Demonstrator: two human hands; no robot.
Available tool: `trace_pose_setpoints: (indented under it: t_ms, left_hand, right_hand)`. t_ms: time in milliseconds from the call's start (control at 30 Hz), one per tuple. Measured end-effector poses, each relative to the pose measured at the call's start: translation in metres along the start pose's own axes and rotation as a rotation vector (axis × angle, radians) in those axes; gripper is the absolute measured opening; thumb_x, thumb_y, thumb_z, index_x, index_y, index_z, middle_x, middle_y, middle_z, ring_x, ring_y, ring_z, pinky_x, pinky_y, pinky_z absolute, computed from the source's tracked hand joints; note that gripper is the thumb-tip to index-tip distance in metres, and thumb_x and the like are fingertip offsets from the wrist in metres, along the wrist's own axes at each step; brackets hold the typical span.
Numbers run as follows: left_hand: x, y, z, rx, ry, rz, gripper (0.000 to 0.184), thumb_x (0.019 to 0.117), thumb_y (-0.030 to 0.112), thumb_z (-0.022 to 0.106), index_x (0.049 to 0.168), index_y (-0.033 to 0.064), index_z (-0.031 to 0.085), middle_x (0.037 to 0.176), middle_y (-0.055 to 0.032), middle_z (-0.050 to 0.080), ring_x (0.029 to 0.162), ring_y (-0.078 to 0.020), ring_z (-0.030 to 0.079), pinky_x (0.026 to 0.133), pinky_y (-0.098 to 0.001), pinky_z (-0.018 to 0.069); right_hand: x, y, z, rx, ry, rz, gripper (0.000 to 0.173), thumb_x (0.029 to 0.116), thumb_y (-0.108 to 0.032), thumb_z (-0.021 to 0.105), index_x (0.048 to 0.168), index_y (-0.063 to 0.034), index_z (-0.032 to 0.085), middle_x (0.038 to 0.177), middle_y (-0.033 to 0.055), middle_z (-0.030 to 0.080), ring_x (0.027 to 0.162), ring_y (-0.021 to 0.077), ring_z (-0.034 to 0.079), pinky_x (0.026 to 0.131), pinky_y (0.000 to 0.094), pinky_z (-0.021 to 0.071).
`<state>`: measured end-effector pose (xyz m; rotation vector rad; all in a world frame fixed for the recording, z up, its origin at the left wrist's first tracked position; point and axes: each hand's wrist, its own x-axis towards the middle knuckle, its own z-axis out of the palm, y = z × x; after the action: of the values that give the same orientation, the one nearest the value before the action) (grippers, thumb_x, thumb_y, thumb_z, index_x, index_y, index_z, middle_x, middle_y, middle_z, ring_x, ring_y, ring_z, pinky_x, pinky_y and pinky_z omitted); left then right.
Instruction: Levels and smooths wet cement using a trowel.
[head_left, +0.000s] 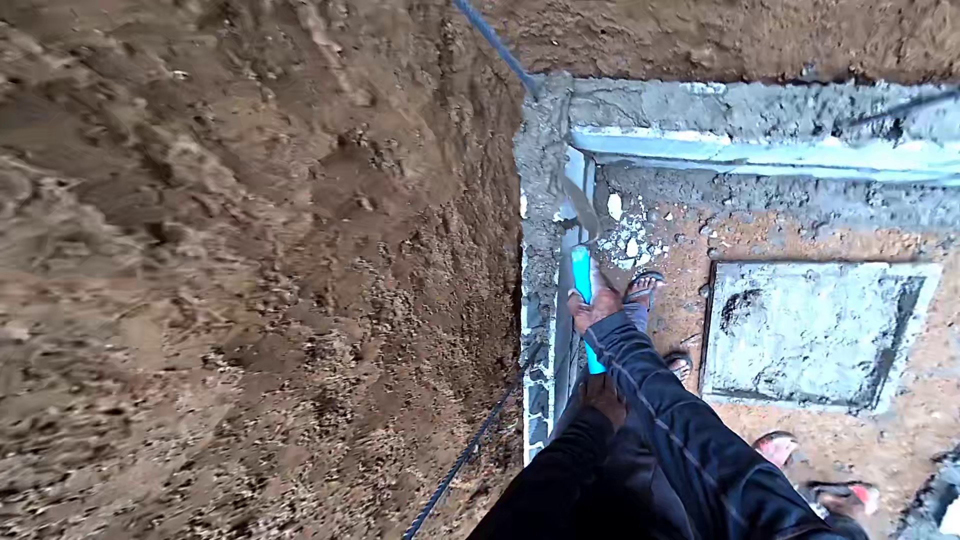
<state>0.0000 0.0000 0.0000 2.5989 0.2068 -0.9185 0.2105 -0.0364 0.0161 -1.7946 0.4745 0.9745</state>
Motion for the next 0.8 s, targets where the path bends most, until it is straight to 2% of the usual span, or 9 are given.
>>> trace_pose_setpoints:
  t_ms: [33,67,133,333,467,567,700,767,800]
  left_hand:
    - [0.010,0.000,-0.012,0.041,-0.395,-0.128,0.060,0.1073,0.039,0.041,0.149,-0.0028,0.047,0.152,-0.0278,0.047,0.146,-0.0389,0.040,0.126,-0.0555,0.0172]
    - [0.020,-0.003,-0.006,0.056,-0.525,-0.193,0.060,0.1052,0.040,0.048,0.151,0.0011,0.046,0.155,-0.0242,0.045,0.147,-0.0366,0.040,0.124,-0.0547,0.0266]
    - [0.025,-0.010,0.015,0.062,-0.516,-0.173,0.058,0.1031,0.035,0.054,0.150,0.0009,0.049,0.151,-0.0247,0.050,0.142,-0.0391,0.047,0.118,-0.0569,0.0374]
    - [0.032,-0.021,0.071,0.241,-0.476,-0.019,0.058,0.1077,0.044,0.043,0.153,0.0077,0.047,0.154,-0.0233,0.047,0.142,-0.0414,0.047,0.118,-0.0615,0.0353]
    - [0.029,-0.028,0.101,0.312,-0.367,0.082,0.064,0.1047,0.052,0.040,0.150,0.0075,0.051,0.154,-0.0228,0.049,0.140,-0.0439,0.048,0.115,-0.0643,0.0366]
    - [0.023,-0.026,0.113,0.371,-0.332,0.153,0.069,0.1030,0.058,0.038,0.147,0.0079,0.054,0.153,-0.0200,0.051,0.140,-0.0416,0.050,0.114,-0.0650,0.0381]
    - [0.020,-0.024,0.121,0.435,-0.305,0.245,0.068,0.1038,0.058,0.037,0.145,0.0079,0.057,0.151,-0.0167,0.054,0.139,-0.0364,0.052,0.113,-0.0602,0.0414]
    - [0.020,-0.023,0.120,0.448,-0.320,0.259,0.064,0.1043,0.054,0.041,0.144,0.0063,0.057,0.150,-0.0180,0.054,0.139,-0.0361,0.052,0.114,-0.0576,0.0422]
    - [0.021,-0.023,0.119,0.440,-0.329,0.256,0.062,0.1048,0.052,0.043,0.143,0.0050,0.057,0.150,-0.0198,0.053,0.139,-0.0366,0.052,0.115,-0.0560,0.0420]
  right_hand:
    - [-0.008,0.017,-0.006,0.048,0.063,-0.046,0.075,0.0973,-0.019,0.070,0.160,-0.0011,0.032,0.142,0.0254,0.059,0.125,0.0376,0.063,0.108,0.0531,0.0500]
    - [-0.016,0.039,-0.013,0.091,0.124,-0.081,0.075,0.0950,-0.018,0.072,0.158,0.0002,0.035,0.138,0.0266,0.061,0.120,0.0378,0.065,0.105,0.0537,0.0525]
    - [-0.031,0.096,-0.035,0.138,0.173,-0.035,0.072,0.0940,-0.017,0.073,0.156,-0.0002,0.038,0.133,0.0262,0.064,0.116,0.0373,0.067,0.102,0.0545,0.0542]
    - [-0.065,0.349,-0.124,0.222,0.200,0.312,0.059,0.0915,-0.014,0.074,0.145,-0.0053,0.053,0.122,0.0241,0.069,0.112,0.0365,0.068,0.099,0.0577,0.0542]
    - [-0.072,0.521,-0.181,0.155,0.271,0.461,0.059,0.0996,-0.032,0.068,0.152,-0.0160,0.048,0.123,0.0238,0.069,0.113,0.0397,0.068,0.100,0.0633,0.0525]
    - [-0.053,0.630,-0.213,0.047,0.372,0.492,0.061,0.0979,-0.032,0.069,0.153,-0.0169,0.048,0.124,0.0262,0.069,0.114,0.0446,0.067,0.100,0.0683,0.0502]
    - [0.009,0.699,-0.261,-0.141,0.386,0.392,0.059,0.0967,-0.024,0.069,0.151,-0.0092,0.050,0.125,0.0317,0.066,0.116,0.0521,0.064,0.099,0.0735,0.0468]
    - [0.039,0.690,-0.283,-0.261,0.323,0.397,0.055,0.0986,-0.019,0.065,0.151,-0.0076,0.051,0.134,0.0304,0.063,0.123,0.0515,0.060,0.104,0.0718,0.0443]
    - [0.050,0.667,-0.303,-0.321,0.160,0.480,0.057,0.1035,-0.019,0.058,0.158,-0.0121,0.042,0.149,0.0253,0.054,0.136,0.0469,0.053,0.112,0.0671,0.0398]
